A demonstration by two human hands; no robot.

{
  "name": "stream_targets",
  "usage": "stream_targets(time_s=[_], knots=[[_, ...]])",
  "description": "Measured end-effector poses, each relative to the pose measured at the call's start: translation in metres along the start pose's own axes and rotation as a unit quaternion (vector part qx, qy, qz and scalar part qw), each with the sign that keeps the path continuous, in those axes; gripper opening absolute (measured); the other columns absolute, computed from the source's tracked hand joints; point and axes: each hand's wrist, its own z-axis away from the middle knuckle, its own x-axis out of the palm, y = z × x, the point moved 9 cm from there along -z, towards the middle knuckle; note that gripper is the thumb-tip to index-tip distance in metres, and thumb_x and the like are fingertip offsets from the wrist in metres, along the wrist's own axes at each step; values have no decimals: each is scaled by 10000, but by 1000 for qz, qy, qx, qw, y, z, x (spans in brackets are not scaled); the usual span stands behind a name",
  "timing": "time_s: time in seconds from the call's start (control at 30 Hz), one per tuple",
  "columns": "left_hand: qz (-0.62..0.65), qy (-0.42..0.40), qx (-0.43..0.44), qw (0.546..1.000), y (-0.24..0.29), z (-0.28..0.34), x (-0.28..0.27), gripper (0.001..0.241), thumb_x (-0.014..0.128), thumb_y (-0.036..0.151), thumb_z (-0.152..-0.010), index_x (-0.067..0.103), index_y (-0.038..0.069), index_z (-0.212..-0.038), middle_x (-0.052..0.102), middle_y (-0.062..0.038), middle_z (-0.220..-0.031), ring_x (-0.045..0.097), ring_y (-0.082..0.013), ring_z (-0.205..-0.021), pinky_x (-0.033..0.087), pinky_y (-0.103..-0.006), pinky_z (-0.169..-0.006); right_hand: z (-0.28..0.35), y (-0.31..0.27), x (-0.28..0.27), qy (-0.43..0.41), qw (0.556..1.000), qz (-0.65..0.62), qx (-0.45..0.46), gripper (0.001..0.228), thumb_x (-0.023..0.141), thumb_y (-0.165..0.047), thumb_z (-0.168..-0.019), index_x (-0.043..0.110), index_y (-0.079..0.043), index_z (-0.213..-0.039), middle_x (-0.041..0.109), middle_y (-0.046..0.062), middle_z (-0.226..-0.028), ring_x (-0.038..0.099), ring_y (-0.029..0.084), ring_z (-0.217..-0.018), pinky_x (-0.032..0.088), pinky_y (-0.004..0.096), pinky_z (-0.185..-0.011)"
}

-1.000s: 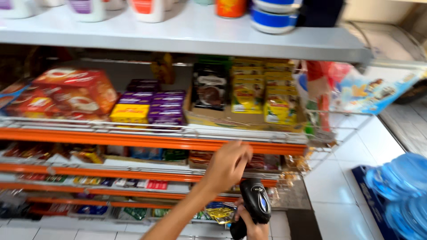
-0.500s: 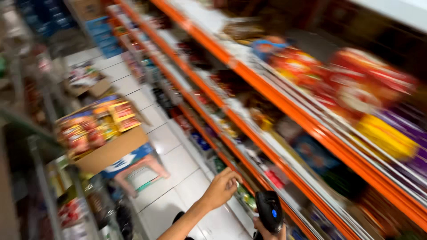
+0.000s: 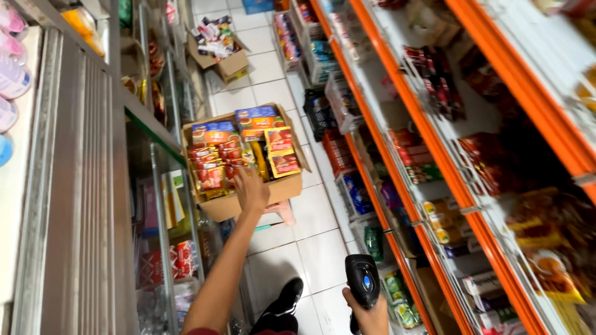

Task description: The person restocks store shelves by taking various packaged food and drink items from a cardboard box, scanning each item's barcode with a handheld scanner, and placing them onto the shelves.

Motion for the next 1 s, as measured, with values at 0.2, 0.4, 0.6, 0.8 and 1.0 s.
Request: stream_targets(time_s=[0.2, 0.4, 0.6, 0.8, 1.0], knots=[[-118, -128, 151, 973, -13, -65, 35, 725, 791, 283, -735, 574, 48, -1385, 508, -126, -1446, 401, -359, -1418, 310, -587, -1141, -22, -12, 37, -20, 998, -16, 53, 355, 874, -141, -695, 752, 12, -991, 740, 98, -695, 684, 165, -610, 535, 313, -585], [-362, -138, 240, 890, -1, -81, 62, 1038, 828, 568, -623, 469, 4, -1417, 465, -170, -1456, 222, -436, -1466, 79, -696, -1114, -34, -16, 46, -8, 995, 21, 98, 340, 864, -144, -732, 766, 29, -1008, 721, 136, -721, 665, 185, -628, 516, 323, -606], [-234, -127, 215, 939, -3, -84, 46, 892, 837, 300, -704, 457, 28, -1463, 561, -112, -1315, 321, -365, -1503, 51, -675, -1274, -41, -13, 47, 13, 994, -37, 100, 352, 857, -122, -715, 748, 27, -1014, 751, 95, -788, 676, 172, -644, 550, 320, -613], [175, -91, 117, 973, 10, -73, -21, 1048, 898, 189, -645, 334, 49, -1517, 472, -200, -1416, 375, -392, -1357, 195, -576, -1170, -47, -29, 53, -2, 997, 0, 80, 327, 830, -194, -762, 767, 16, -1005, 719, 97, -729, 669, 161, -659, 523, 313, -623], [742, -184, -29, 645, 80, -9, -40, 1027, 744, -76, -703, 211, 125, -1557, 422, -141, -1483, 497, -305, -1312, 472, -435, -1075, -38, -80, 58, -8, 995, -84, 54, 273, 793, -162, -805, 752, 25, -999, 700, 50, -728, 656, 139, -666, 530, 292, -633]])
